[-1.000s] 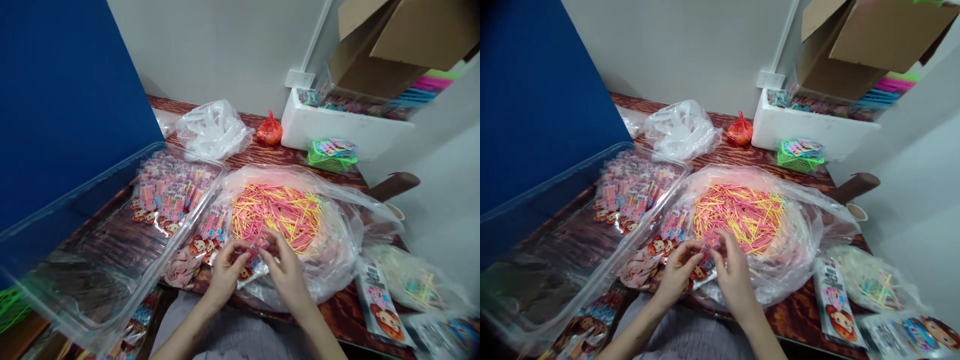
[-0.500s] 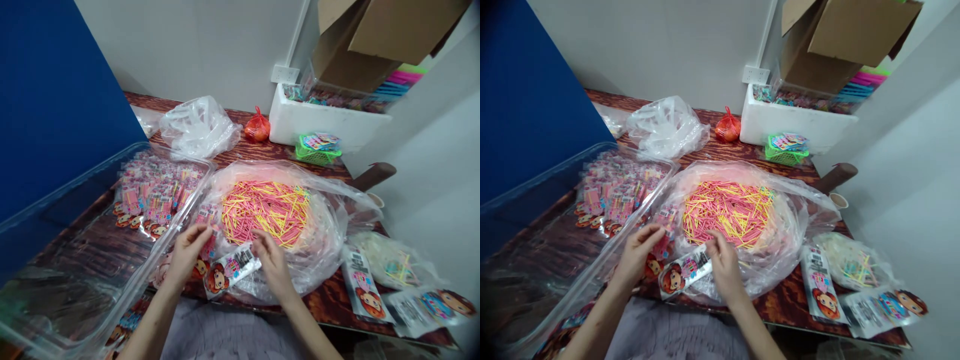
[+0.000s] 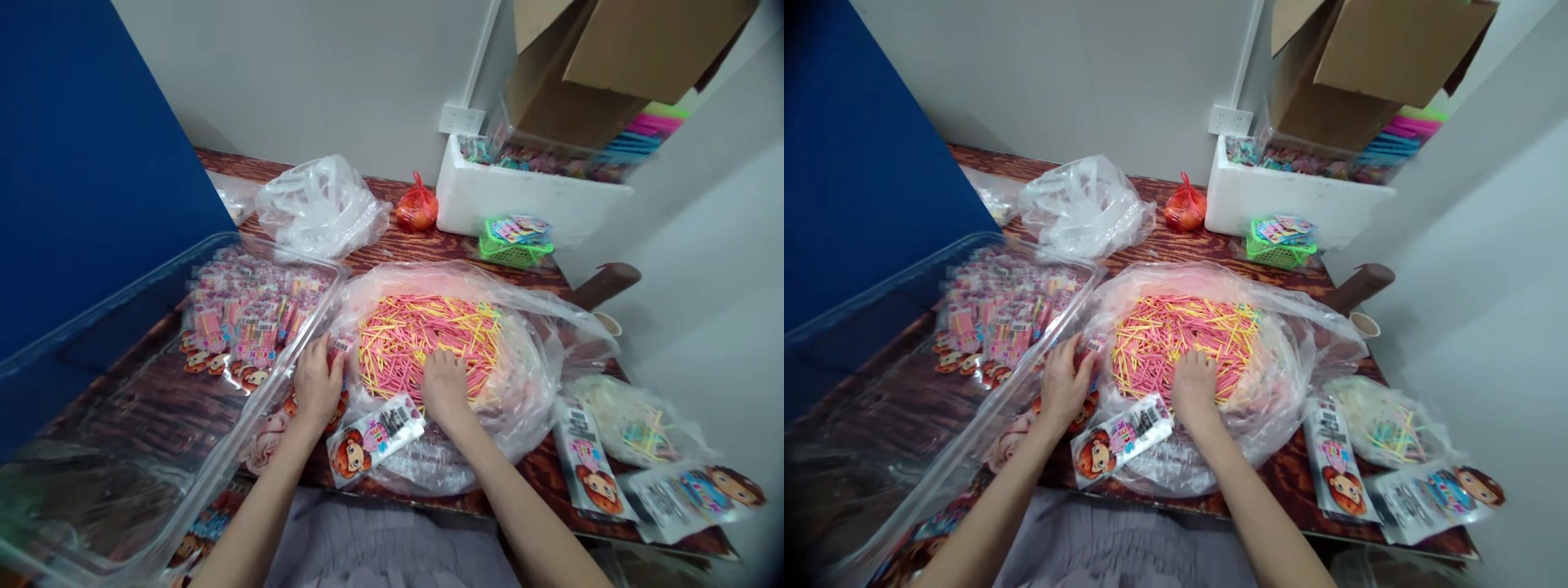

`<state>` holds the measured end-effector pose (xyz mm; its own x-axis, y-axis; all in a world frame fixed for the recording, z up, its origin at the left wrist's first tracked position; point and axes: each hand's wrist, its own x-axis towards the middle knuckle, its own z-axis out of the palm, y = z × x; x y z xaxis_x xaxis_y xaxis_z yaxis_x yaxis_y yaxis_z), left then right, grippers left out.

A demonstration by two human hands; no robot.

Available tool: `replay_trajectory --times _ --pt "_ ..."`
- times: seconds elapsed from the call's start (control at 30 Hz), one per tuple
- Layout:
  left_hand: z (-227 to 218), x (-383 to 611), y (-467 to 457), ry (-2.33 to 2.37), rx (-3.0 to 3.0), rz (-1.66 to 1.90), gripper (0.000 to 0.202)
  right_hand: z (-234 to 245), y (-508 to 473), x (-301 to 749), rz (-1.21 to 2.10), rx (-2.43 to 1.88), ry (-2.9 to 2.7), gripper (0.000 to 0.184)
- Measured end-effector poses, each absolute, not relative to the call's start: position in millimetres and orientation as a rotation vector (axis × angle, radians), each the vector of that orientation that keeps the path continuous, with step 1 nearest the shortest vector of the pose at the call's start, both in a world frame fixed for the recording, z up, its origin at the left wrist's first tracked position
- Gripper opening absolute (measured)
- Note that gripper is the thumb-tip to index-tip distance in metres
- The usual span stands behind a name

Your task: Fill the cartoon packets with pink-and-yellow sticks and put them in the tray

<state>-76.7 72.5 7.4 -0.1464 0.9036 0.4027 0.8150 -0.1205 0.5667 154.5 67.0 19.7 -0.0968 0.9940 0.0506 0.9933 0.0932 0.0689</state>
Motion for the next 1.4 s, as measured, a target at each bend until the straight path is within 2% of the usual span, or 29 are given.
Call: replay_trajectory --times 0.47,0.7,0.77,0.9,0.97,1.1,1.23,1.4 --pt "30 -75 36 1.883 1.983 1.127 0.030 29 74 196 0.018 2.200 2.262 0.021" --pt "42 -52 26 1.710 1.946 1.193 0.027 47 79 224 -0.183 2.583 2.200 0.018" --pt "41 -41 26 1.594 1.876 1.203 0.025 50 80 226 -0.453 2.689 2.276 0.019" --pt "32 -7 42 1.304 1.454 1.183 0.028 46 78 218 -1.437 2.631 2.315 0.024" --pt "25 14 58 1.181 1.221 1.227 0.035 41 76 210 -1.789 2.529 2.189 0.025" --pt "17 49 86 1.144 1.101 1.162 0.035 29 71 193 -2.153 2.365 1.976 0.026" --pt "14 68 89 1.115 1.106 1.142 0.037 20 68 185 -2.495 2.234 1.793 0.035" --pt "7 75 80 1.125 1.084 1.136 0.040 17 69 184 -2.709 2.184 1.675 0.040"
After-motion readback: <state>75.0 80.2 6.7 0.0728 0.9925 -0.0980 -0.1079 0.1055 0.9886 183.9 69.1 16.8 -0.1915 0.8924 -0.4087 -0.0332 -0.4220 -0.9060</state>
